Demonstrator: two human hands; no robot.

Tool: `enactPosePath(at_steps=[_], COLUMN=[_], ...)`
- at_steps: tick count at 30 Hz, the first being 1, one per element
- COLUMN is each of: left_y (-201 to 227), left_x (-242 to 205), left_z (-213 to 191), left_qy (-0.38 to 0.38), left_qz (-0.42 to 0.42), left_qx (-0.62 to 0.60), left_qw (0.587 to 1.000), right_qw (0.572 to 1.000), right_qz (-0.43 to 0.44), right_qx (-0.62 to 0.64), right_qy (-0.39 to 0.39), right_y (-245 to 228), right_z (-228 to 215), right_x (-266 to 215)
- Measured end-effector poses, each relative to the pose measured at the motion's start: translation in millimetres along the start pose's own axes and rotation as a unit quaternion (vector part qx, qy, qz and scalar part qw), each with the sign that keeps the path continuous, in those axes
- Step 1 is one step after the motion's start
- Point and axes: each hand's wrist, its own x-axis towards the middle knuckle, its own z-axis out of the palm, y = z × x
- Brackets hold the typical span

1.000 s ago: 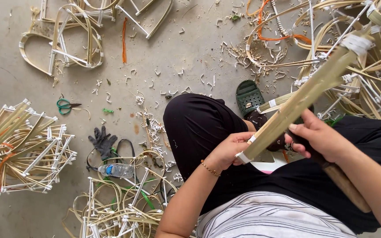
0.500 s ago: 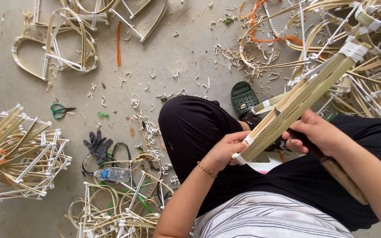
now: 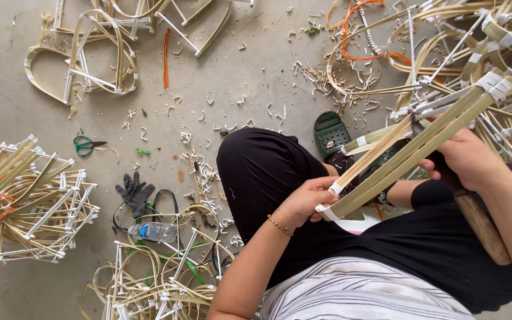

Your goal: The recorder is assembling small bamboo/wood frame components, using a knife to trim pieces and secure them.

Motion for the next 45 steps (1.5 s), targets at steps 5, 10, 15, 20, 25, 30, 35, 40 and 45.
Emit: enactPosePath(at_steps=[5, 10, 15, 20, 25, 30, 35, 40, 45], left_y=[-21.3, -19.0, 23.0, 15.1, 1.6, 11.4, 8.1, 2.8, 1.3], left_x=[17.4, 12.8, -10.3, -3.9, 4.8, 5.2, 2.6, 8.3, 3.8], left_z=[-15.5, -15.8, 7.7, 6.3, 0.7, 5.9, 5.9, 2.4, 6.5], left_qy=[-0.041, -0.062, -0.050, -0.059, -0.052, -0.029, -0.039, -0.037, -0.008], left_qz=[0.041, 0.078, 0.022, -0.017, 0.013, 0.021, 0.040, 0.040, 0.029], left_qx=[-0.042, -0.030, -0.013, -0.010, -0.033, -0.021, -0.017, -0.017, -0.001], left_qw=[0.997, 0.995, 0.998, 0.998, 0.998, 0.999, 0.998, 0.998, 1.000], right_qw=[0.986, 0.961, 0.994, 0.997, 0.996, 0.839, 0.968, 0.952, 0.969], right_qz=[0.147, 0.120, 0.076, 0.055, -0.021, -0.429, 0.064, 0.120, 0.117], right_qx=[0.006, 0.118, -0.025, -0.027, 0.000, -0.302, 0.004, 0.057, -0.041], right_qy=[-0.075, -0.217, -0.075, -0.051, -0.092, -0.143, -0.242, -0.277, -0.215], right_y=[-5.9, 14.6, -18.9, -7.4, 11.9, 55.8, 74.4, 60.3, 66.4], right_z=[68.1, 91.4, 81.4, 79.5, 79.1, 80.3, 78.9, 84.7, 82.1], right_x=[-42.5, -33.6, -41.5, -43.2, -38.0, -31.2, -21.1, -26.5, -15.3])
